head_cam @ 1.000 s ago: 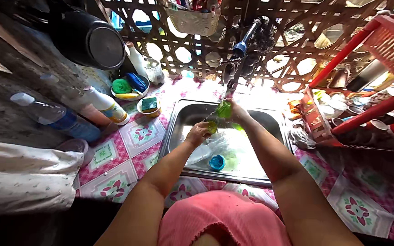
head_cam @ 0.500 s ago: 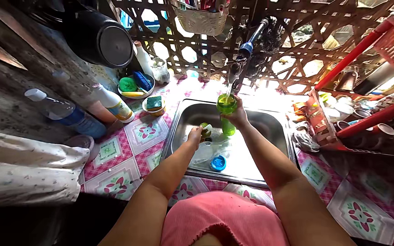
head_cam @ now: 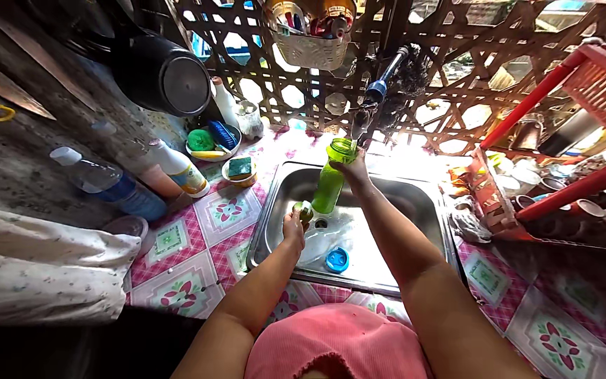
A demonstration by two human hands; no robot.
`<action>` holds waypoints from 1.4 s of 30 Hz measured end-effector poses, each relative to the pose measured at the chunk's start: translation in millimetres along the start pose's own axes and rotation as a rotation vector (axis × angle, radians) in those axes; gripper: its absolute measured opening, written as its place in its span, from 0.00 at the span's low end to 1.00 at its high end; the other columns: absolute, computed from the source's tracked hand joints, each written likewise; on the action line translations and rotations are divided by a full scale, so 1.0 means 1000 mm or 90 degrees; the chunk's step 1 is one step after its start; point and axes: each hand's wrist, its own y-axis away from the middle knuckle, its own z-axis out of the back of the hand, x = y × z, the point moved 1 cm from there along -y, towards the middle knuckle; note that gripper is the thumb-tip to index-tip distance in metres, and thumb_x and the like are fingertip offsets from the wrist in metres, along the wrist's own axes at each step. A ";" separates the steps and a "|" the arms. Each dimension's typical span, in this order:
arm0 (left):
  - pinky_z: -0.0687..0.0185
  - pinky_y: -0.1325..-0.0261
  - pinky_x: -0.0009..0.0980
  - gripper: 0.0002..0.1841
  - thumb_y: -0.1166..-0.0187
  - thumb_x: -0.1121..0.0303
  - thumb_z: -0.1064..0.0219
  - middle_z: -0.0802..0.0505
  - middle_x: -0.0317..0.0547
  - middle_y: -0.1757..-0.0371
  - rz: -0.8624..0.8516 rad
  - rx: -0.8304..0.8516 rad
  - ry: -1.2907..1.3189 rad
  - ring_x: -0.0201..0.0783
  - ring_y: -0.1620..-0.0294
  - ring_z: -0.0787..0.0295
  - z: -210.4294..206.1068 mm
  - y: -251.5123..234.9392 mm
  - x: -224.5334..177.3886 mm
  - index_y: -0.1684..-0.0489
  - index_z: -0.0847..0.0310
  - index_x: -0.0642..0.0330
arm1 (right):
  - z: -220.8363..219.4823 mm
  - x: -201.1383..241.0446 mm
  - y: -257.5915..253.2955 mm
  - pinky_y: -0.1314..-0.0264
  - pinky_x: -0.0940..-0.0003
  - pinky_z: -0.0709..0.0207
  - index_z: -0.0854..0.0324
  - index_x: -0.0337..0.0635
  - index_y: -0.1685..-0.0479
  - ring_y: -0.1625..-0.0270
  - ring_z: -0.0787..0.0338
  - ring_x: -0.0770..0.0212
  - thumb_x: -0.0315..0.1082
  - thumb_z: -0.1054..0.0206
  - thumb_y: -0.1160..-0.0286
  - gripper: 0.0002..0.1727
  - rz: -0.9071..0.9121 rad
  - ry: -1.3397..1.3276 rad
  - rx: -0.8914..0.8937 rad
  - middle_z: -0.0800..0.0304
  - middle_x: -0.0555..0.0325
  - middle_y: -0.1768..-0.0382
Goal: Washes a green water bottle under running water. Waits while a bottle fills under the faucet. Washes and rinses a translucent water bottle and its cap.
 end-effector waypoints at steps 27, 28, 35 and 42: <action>0.14 0.52 0.39 0.24 0.06 0.53 0.50 0.17 0.61 0.37 0.006 -0.087 0.112 0.47 0.52 0.13 0.003 0.005 -0.001 0.22 0.36 0.62 | 0.054 0.011 0.047 0.23 0.47 0.25 0.35 0.38 0.19 0.25 0.21 0.44 0.46 0.10 0.58 0.57 0.188 0.395 -0.035 0.25 0.38 0.25; 0.14 0.52 0.39 0.24 0.06 0.54 0.50 0.17 0.61 0.37 0.007 -0.083 0.116 0.47 0.52 0.12 0.004 0.004 0.000 0.22 0.36 0.62 | 0.054 0.010 0.052 0.24 0.48 0.24 0.34 0.36 0.20 0.25 0.21 0.43 0.45 0.10 0.57 0.56 0.193 0.397 -0.086 0.26 0.36 0.25; 0.13 0.48 0.41 0.25 0.06 0.54 0.50 0.17 0.62 0.35 0.014 -0.052 0.102 0.48 0.48 0.12 0.003 0.003 0.001 0.20 0.38 0.63 | 0.041 0.012 0.039 0.25 0.43 0.24 0.44 0.42 0.11 0.23 0.22 0.43 0.43 0.11 0.54 0.62 0.091 0.465 0.004 0.30 0.38 0.20; 0.15 0.44 0.39 0.21 0.07 0.63 0.45 0.17 0.62 0.36 0.004 0.001 0.039 0.47 0.45 0.14 0.002 0.003 0.002 0.24 0.35 0.67 | 0.025 0.016 0.009 0.25 0.43 0.23 0.46 0.42 0.12 0.24 0.22 0.41 0.43 0.07 0.64 0.68 0.089 0.270 -0.023 0.32 0.34 0.20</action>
